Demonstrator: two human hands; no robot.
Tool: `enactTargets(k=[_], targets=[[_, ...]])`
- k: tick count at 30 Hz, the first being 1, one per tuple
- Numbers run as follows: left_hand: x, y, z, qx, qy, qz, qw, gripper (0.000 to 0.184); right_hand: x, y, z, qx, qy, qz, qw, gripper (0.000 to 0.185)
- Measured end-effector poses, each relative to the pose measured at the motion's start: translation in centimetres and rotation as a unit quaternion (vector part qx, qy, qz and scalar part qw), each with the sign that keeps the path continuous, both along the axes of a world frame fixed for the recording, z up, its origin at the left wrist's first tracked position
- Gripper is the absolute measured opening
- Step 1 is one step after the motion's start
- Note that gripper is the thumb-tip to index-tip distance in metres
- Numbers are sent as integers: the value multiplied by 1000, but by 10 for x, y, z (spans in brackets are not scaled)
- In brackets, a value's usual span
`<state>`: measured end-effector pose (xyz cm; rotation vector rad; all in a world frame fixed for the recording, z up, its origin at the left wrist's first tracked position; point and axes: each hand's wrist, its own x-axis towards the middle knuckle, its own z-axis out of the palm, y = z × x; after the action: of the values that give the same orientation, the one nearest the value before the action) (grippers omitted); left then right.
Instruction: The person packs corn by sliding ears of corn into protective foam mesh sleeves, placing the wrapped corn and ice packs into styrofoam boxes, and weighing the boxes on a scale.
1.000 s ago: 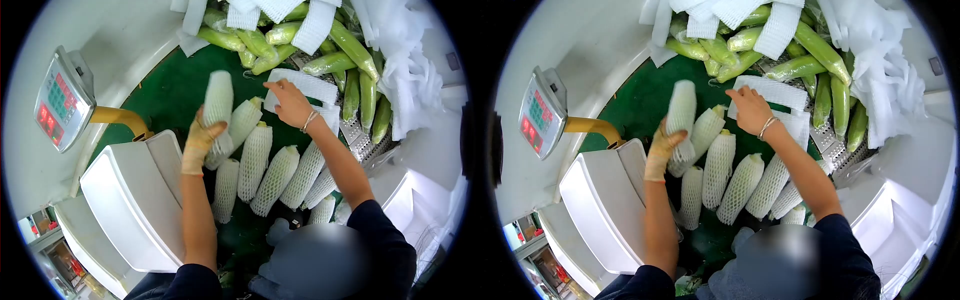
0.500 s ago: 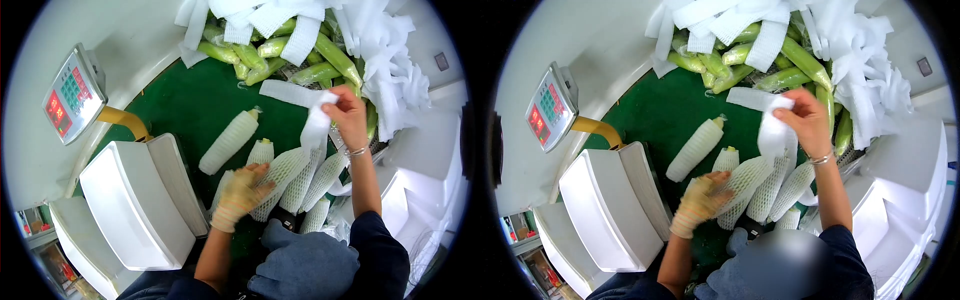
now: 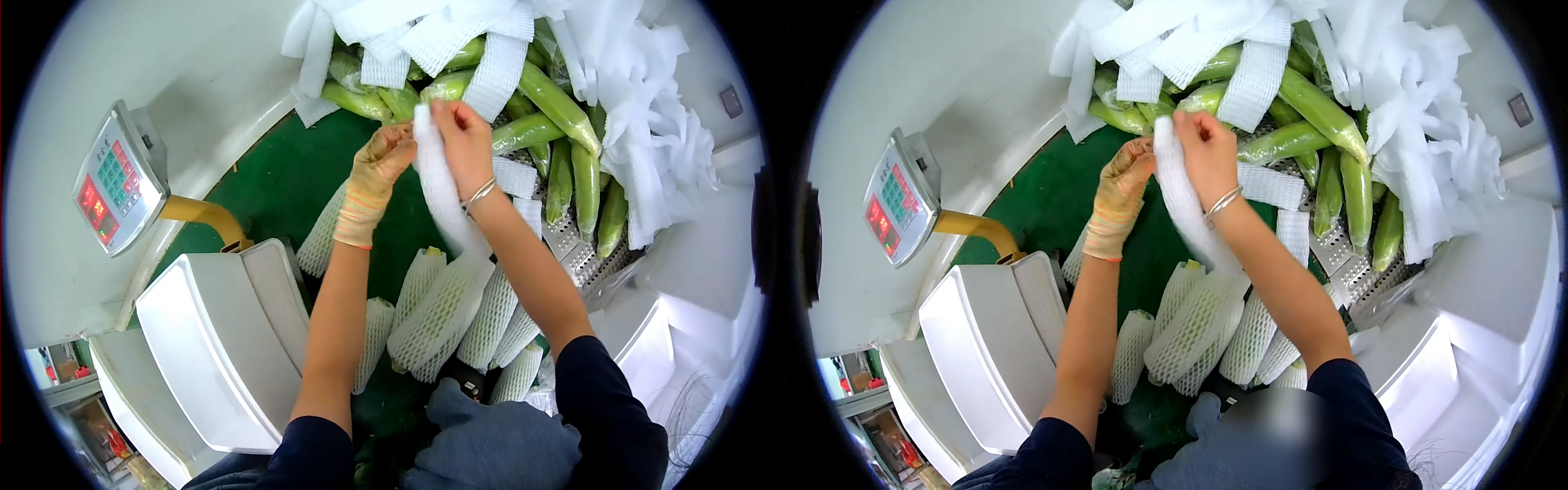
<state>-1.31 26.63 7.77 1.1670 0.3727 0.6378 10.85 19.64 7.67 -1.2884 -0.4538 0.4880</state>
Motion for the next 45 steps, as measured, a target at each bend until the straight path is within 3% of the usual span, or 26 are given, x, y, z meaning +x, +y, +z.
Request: enactTargets(k=[2, 4, 5, 6, 7, 8, 9, 11, 12, 14, 15, 18, 20, 23, 26, 27, 28, 31, 34, 35, 36, 38, 39, 40, 42, 45], targets=[[6, 14, 15, 54, 0, -84, 995, 25, 20, 4, 17, -44, 114, 46, 991, 29], [15, 16, 47, 61, 55, -92, 992, 33, 0, 15, 26, 108, 218, 24, 970, 27], [20, 16, 55, 78, 67, -92, 990, 35, 13, 12, 14, -35, -62, 121, 990, 25], [21, 19, 58, 72, 86, -116, 987, 36, 23, 8, 12, -123, -348, 133, 920, 24], [21, 22, 60, 67, 105, -140, 982, 37, 18, 9, 4, 9, -34, 137, 990, 23], [19, 26, 54, 48, 159, -171, 971, 34, 13, 10, -5, 192, 267, 46, 943, 23], [14, 33, 35, 18, 156, -189, 969, 30, 15, 9, -11, 214, 329, 30, 919, 25], [13, 17, 22, -35, 83, -96, 991, 28, 18, 6, -21, 259, 445, -15, 857, 29], [17, 18, 10, -64, -1, -45, 997, 27, 39, 2, -57, 165, 361, 107, 912, 29], [30, 27, -6, -161, -159, 20, 974, 21, 8, 11, -6, 136, 285, -32, 948, 32], [34, 31, -5, -226, -230, 31, 946, 17, 15, 10, 4, 157, 379, -57, 910, 32], [56, 46, -34, -193, -74, 216, 954, 11, 41, 6, -53, 172, 364, 104, 909, 31], [65, 49, -53, -166, -44, 212, 962, 12, 44, 1, -64, -42, 172, 52, 983, 30], [63, 32, -56, -184, -49, 189, 963, 14, 15, -11, -35, -51, 199, 38, 978, 30], [44, 15, -62, -28, 27, 64, 997, 22, -5, -19, -22, -11, 321, 146, 936, 37], [43, 17, -63, -27, 27, 67, 997, 22, -3, -19, -24, -4, 359, 177, 916, 36], [43, 21, -64, -68, -60, 74, 993, 22, 0, -18, -25, -3, 359, 179, 916, 36], [53, 37, -56, -125, -75, 130, 981, 20, 20, -6, -20, 190, 396, 181, 880, 25], [70, 58, -78, -179, -141, 171, 959, 8, 40, 5, -12, 130, 291, 117, 941, 30], [80, 67, -106, -180, -132, 219, 950, 7, 54, 9, -33, -45, 78, 70, 993, 33], [91, 75, -132, -181, -125, 267, 938, 7, 61, 11, -49, -216, -144, 17, 966, 37], [101, 63, -103, -261, -41, 329, 906, 14, 59, 13, -64, -223, -135, 2, 965, 42], [93, 42, -62, -151, 142, 303, 930, 32, 54, 11, -68, -233, -118, -14, 965, 46], [85, 21, -20, -34, 319, 262, 910, 50, 41, 10, -50, -272, -165, 19, 948, 45], [90, 33, -55, -31, 330, 230, 915, 69, 34, 31, -79, -256, -185, -37, 948, 43], [92, 52, -70, -96, 238, 235, 938, 54, 20, 44, -76, -212, -196, -99, 952, 35]])
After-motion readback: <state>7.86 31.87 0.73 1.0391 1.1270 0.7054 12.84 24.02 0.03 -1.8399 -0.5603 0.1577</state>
